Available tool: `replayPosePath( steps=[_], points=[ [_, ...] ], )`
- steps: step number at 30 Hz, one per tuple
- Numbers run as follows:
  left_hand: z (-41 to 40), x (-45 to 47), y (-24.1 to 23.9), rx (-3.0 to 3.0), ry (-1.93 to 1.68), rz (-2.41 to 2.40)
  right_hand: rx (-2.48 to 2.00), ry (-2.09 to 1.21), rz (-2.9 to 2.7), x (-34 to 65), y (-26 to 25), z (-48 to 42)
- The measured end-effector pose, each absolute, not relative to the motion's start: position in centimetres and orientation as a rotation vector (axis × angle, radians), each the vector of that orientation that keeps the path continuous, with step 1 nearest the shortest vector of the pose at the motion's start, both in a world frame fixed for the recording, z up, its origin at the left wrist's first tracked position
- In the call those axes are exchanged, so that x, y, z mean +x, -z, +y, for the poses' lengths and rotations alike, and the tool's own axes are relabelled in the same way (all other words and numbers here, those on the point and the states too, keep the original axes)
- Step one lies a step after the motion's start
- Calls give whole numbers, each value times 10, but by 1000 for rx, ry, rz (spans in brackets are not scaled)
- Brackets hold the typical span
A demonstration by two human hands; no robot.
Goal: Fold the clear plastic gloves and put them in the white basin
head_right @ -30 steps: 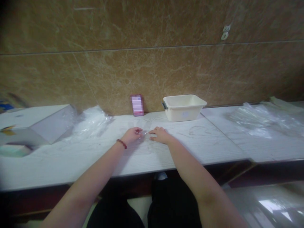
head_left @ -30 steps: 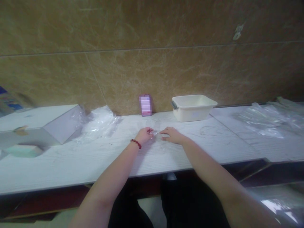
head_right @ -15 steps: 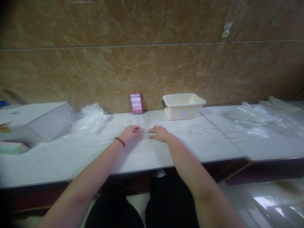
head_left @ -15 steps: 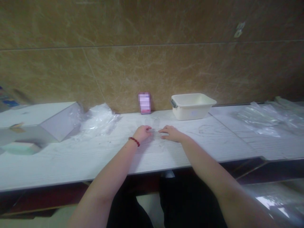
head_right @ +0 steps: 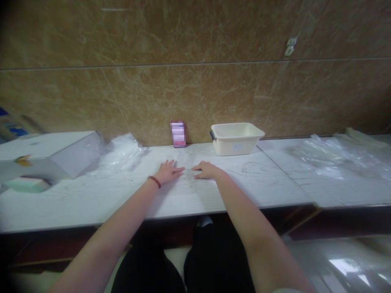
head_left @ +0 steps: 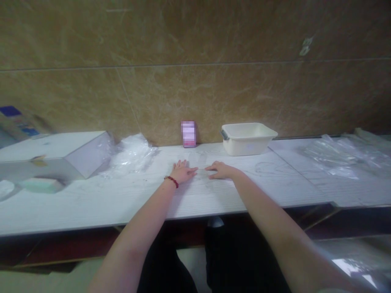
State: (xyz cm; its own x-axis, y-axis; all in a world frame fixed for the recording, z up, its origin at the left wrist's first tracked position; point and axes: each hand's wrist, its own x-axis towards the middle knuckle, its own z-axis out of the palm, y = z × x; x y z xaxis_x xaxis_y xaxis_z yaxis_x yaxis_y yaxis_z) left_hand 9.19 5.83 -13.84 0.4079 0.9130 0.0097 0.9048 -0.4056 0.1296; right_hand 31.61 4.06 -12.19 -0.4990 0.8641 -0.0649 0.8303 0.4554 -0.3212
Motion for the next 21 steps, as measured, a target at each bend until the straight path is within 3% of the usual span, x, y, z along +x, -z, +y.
replayPosePath(
  steps=[8,15,21],
  points=[
    [71,73,138,2522,-229,1689,-1453,-502,-2600,319,119,38],
    [88,9,127,2022,-398,2286,-1397,-493,-2497,323,124,43],
    [93,6,135,1936,-377,2362,-1513,-304,-2386,299,111,63]
  ],
)
